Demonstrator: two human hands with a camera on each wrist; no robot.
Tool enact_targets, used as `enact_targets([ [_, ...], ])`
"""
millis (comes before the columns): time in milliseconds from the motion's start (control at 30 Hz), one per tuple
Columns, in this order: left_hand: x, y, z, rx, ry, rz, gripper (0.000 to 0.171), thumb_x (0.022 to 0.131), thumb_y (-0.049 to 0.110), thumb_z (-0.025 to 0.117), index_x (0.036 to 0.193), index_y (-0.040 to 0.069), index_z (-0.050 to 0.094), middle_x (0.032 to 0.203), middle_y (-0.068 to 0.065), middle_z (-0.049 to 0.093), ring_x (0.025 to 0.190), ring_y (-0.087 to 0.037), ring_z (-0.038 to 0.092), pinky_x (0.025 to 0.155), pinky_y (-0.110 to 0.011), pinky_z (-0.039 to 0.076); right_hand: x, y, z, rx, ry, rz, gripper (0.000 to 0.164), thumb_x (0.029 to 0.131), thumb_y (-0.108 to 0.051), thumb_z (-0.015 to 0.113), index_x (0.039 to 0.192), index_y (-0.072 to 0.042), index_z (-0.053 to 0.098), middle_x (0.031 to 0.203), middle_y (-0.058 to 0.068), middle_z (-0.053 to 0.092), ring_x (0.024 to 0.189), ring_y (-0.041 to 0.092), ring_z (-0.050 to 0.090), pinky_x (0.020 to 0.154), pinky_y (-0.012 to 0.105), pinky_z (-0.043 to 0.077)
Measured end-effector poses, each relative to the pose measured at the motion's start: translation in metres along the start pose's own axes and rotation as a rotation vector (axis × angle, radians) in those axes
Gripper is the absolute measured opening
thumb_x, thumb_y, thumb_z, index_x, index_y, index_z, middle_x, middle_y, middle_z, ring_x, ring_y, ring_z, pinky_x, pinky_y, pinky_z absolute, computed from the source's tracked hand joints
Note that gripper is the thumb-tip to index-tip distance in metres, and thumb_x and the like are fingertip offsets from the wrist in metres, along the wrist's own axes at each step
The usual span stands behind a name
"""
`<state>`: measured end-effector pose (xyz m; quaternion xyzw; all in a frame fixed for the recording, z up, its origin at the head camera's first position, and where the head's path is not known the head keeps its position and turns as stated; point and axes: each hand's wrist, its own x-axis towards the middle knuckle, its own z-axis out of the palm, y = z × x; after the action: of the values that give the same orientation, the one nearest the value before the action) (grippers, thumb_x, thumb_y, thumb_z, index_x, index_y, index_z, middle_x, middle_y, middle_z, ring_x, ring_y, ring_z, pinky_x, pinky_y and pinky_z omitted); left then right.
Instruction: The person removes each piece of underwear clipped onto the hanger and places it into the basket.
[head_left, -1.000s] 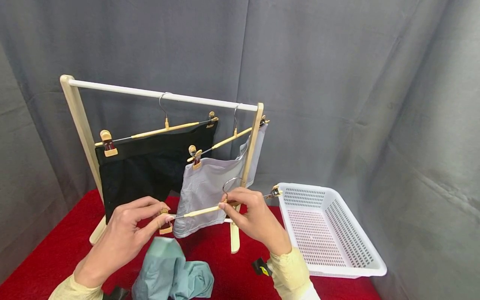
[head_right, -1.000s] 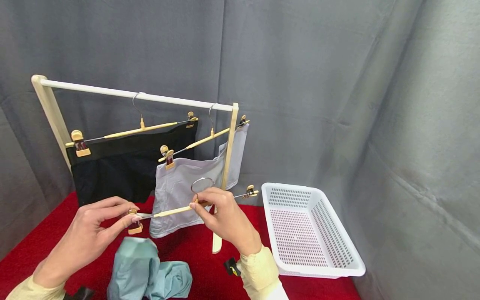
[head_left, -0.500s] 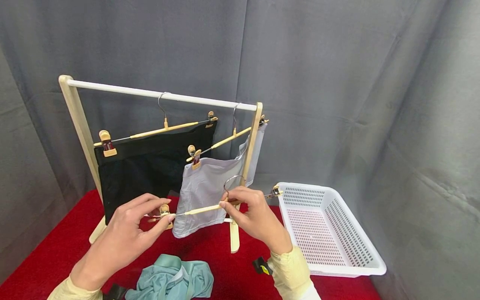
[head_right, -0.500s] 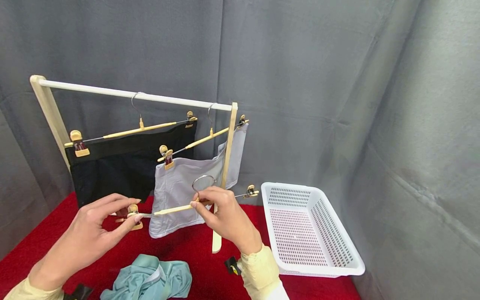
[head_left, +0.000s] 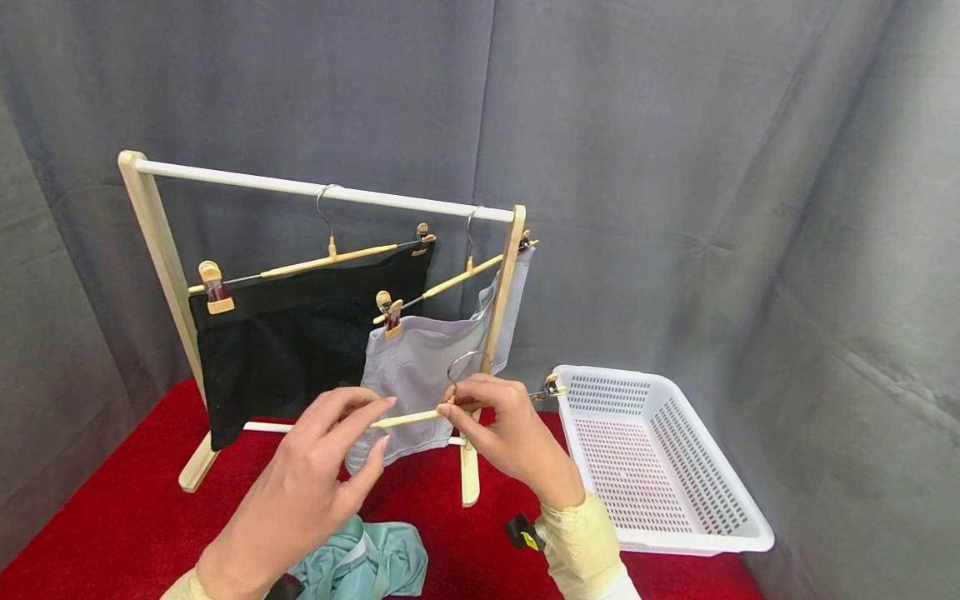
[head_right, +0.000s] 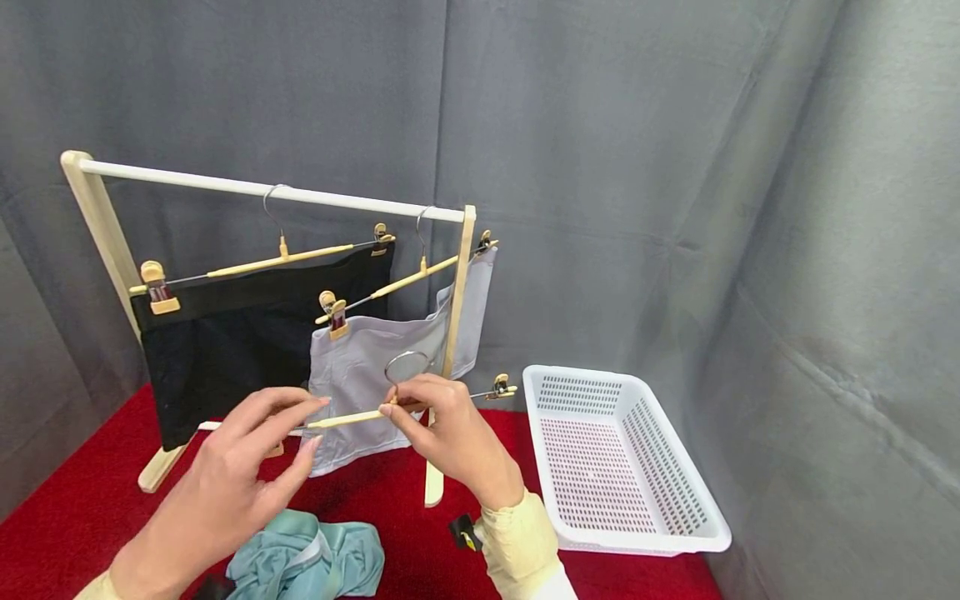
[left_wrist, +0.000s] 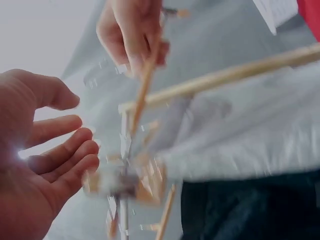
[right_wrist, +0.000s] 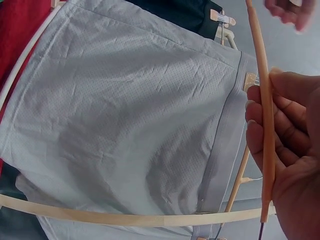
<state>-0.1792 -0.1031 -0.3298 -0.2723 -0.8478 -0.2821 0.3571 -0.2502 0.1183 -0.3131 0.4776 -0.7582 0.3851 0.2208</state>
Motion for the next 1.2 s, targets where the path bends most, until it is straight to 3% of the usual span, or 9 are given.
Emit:
enact_targets([
  [200, 0.007, 0.011, 0.019, -0.026, -0.082, 0.006, 0.051, 0.070, 0.019, 0.076, 0.118, 0.017, 0.060, 0.119, 0.005, 0.052, 0.103, -0.005, 0.045, 0.076, -0.022, 0.050, -0.001, 0.000, 0.003, 0.007, -0.002, 0.006, 0.009, 0.082, -0.011, 0.065, 0.089, -0.006, 0.065, 0.080, 0.003, 0.061, 0.067, 0.008, 0.057, 0.062, 0.021, 0.050],
  [467, 0.015, 0.001, 0.037, 0.006, -0.109, -0.056, 0.044, 0.069, 0.019, 0.078, 0.112, 0.015, 0.066, 0.103, 0.002, 0.059, 0.087, -0.007, 0.051, 0.070, -0.020, 0.050, 0.000, -0.001, 0.006, 0.042, -0.010, 0.011, 0.013, 0.081, -0.010, 0.066, 0.093, -0.004, 0.065, 0.086, 0.005, 0.063, 0.077, 0.008, 0.059, 0.072, 0.022, 0.051],
  [667, 0.016, -0.008, 0.042, 0.022, -0.097, -0.102, 0.032, 0.069, 0.014, 0.077, 0.101, 0.015, 0.071, 0.091, 0.004, 0.062, 0.074, -0.005, 0.052, 0.066, -0.018, 0.049, 0.002, -0.001, 0.009, 0.033, -0.013, -0.004, 0.012, 0.082, -0.011, 0.066, 0.091, -0.003, 0.065, 0.084, 0.005, 0.063, 0.075, 0.008, 0.057, 0.069, 0.028, 0.053],
  [833, 0.017, -0.011, 0.041, -0.002, -0.110, -0.109, 0.033, 0.068, 0.014, 0.078, 0.100, 0.016, 0.071, 0.091, 0.006, 0.063, 0.075, -0.003, 0.055, 0.067, -0.018, 0.050, 0.000, 0.002, 0.011, 0.046, 0.011, 0.035, 0.018, 0.081, -0.011, 0.067, 0.097, -0.006, 0.065, 0.091, 0.004, 0.064, 0.080, 0.008, 0.058, 0.072, 0.030, 0.053],
  [1000, 0.016, -0.014, 0.038, 0.009, -0.104, -0.131, 0.032, 0.068, 0.012, 0.078, 0.099, 0.014, 0.071, 0.093, 0.003, 0.063, 0.076, -0.007, 0.056, 0.068, -0.022, 0.052, -0.003, 0.008, 0.012, -0.042, 0.144, -0.074, 0.025, 0.081, -0.007, 0.065, 0.106, -0.004, 0.063, 0.099, 0.007, 0.064, 0.090, 0.014, 0.058, 0.078, 0.030, 0.051],
  [1200, 0.016, -0.019, 0.031, 0.002, -0.079, -0.148, 0.031, 0.068, 0.010, 0.078, 0.099, 0.012, 0.071, 0.093, 0.001, 0.063, 0.075, -0.009, 0.054, 0.066, -0.022, 0.052, -0.010, 0.000, 0.016, -0.036, 0.358, -0.288, 0.017, 0.076, 0.005, 0.060, 0.091, -0.004, 0.063, 0.082, 0.007, 0.062, 0.076, 0.013, 0.055, 0.065, 0.026, 0.049],
])
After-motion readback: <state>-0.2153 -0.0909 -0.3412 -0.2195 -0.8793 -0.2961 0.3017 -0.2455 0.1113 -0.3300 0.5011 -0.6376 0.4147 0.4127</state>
